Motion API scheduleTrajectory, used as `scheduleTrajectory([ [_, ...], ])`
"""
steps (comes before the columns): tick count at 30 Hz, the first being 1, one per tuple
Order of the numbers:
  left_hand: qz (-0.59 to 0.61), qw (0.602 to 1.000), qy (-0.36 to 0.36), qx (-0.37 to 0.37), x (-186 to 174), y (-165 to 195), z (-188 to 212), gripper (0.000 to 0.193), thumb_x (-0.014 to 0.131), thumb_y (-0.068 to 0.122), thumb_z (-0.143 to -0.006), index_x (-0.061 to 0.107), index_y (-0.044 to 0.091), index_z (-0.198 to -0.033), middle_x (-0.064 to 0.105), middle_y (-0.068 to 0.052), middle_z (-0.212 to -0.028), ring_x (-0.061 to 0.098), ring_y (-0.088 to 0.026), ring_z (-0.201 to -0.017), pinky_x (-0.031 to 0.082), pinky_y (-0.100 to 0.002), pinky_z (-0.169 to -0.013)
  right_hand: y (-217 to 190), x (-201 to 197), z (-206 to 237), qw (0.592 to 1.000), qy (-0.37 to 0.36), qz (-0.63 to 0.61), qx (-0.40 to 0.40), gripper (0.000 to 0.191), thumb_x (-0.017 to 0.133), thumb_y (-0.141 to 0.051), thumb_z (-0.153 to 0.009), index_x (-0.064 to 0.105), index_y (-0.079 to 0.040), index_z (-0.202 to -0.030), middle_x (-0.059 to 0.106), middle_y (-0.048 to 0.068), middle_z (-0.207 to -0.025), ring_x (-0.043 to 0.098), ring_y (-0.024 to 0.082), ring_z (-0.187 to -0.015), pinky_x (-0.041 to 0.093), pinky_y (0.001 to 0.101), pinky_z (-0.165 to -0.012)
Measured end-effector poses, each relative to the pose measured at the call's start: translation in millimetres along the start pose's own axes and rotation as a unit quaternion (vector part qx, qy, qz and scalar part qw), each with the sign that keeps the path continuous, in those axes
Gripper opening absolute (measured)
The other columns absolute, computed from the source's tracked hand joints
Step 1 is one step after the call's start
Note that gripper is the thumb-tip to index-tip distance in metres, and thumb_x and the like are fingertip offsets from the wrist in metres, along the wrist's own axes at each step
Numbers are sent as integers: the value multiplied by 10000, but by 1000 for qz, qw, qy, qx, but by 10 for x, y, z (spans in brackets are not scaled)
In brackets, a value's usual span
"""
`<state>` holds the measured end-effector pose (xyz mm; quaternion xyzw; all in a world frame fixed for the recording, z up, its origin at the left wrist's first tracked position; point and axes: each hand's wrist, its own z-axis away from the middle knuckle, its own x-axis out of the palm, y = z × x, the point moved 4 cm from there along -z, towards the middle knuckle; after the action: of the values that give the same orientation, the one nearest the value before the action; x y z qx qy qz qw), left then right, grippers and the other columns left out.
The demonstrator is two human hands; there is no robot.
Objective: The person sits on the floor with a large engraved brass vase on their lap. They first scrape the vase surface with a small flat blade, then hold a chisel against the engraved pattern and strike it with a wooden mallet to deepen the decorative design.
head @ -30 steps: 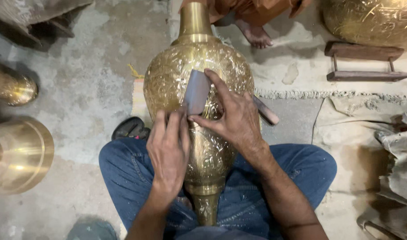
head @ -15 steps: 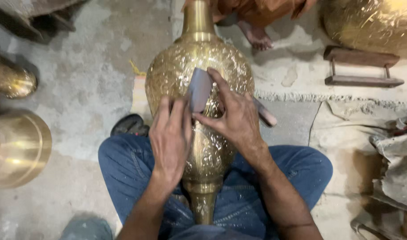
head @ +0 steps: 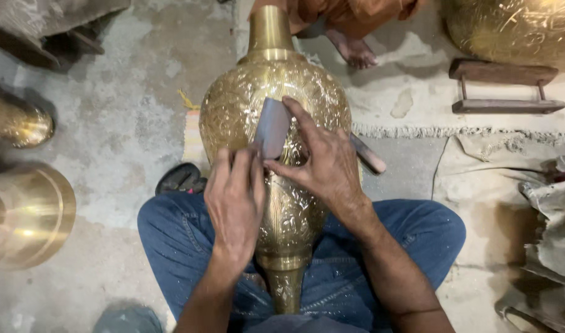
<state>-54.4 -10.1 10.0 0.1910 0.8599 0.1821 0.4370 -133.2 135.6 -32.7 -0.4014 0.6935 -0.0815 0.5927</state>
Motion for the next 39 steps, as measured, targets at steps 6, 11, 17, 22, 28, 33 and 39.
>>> scheduleTrajectory([
  [6, -18, 1000, 3, 9, 52, -14, 49, 206, 692, 21, -960, 690, 13, -1166, 622, -185, -1026, 675, -355, -905, 560, -454, -768, -34, -62, 12, 998, 29, 34, -40, 1162, 847, -677, -737, 274, -169, -1610, 767, 126, -893, 753, 218, -798, 477, 516, -855],
  [11, -26, 999, 7, 18, 97, -22, 16, 186, 698, 28, -976, 670, -10, -1157, 635, -191, -1085, 688, -314, -934, 596, -428, -768, -55, -73, 28, 998, 26, 16, -51, 1108, 850, -655, -811, 281, -157, -1621, 766, 102, -911, 752, 200, -809, 488, 524, -848],
  [17, -25, 1000, 1, 7, 147, -148, 112, 208, 692, 40, -978, 682, 6, -1182, 639, -185, -1071, 693, -297, -899, 616, -413, -746, -36, -39, -10, 1000, 9, 19, -4, 1149, 852, -679, -711, 301, -197, -1597, 762, 110, -847, 758, 220, -801, 528, 501, -894],
  [22, -31, 999, 5, 17, 143, -211, 189, 166, 695, 29, -986, 674, 5, -1149, 637, -193, -1096, 695, -328, -921, 603, -436, -759, -56, -38, 2, 999, 15, 15, -33, 1113, 850, -636, -783, 286, -156, -1614, 776, 118, -868, 783, 226, -846, 470, 600, -964],
  [28, -23, 999, 11, 28, 102, -134, 91, 188, 694, 33, -971, 674, -9, -1153, 639, -202, -1108, 694, -320, -931, 608, -413, -767, -100, -97, -16, 1000, 5, -5, 3, 1146, 856, -660, -718, 295, -215, -1613, 754, 118, -916, 758, 241, -830, 573, 506, -940],
  [33, -4, 1000, 1, 17, 86, -70, -5, 164, 700, 16, -1005, 684, 2, -1168, 648, -174, -1056, 687, -295, -877, 590, -406, -739, -122, -84, -12, 999, -19, 23, 13, 1118, 875, -599, -754, 284, -192, -1610, 748, 73, -731, 768, 211, -781, 476, 601, -985],
  [39, -20, 999, 25, 24, -57, 18, 46, 222, 704, 28, -935, 688, 18, -1157, 618, -175, -1019, 668, -342, -924, 575, -453, -787, -98, -78, -9, 999, 20, 24, -12, 1130, 875, -630, -733, 289, -200, -1599, 734, 64, -784, 755, 212, -792, 511, 556, -934],
])
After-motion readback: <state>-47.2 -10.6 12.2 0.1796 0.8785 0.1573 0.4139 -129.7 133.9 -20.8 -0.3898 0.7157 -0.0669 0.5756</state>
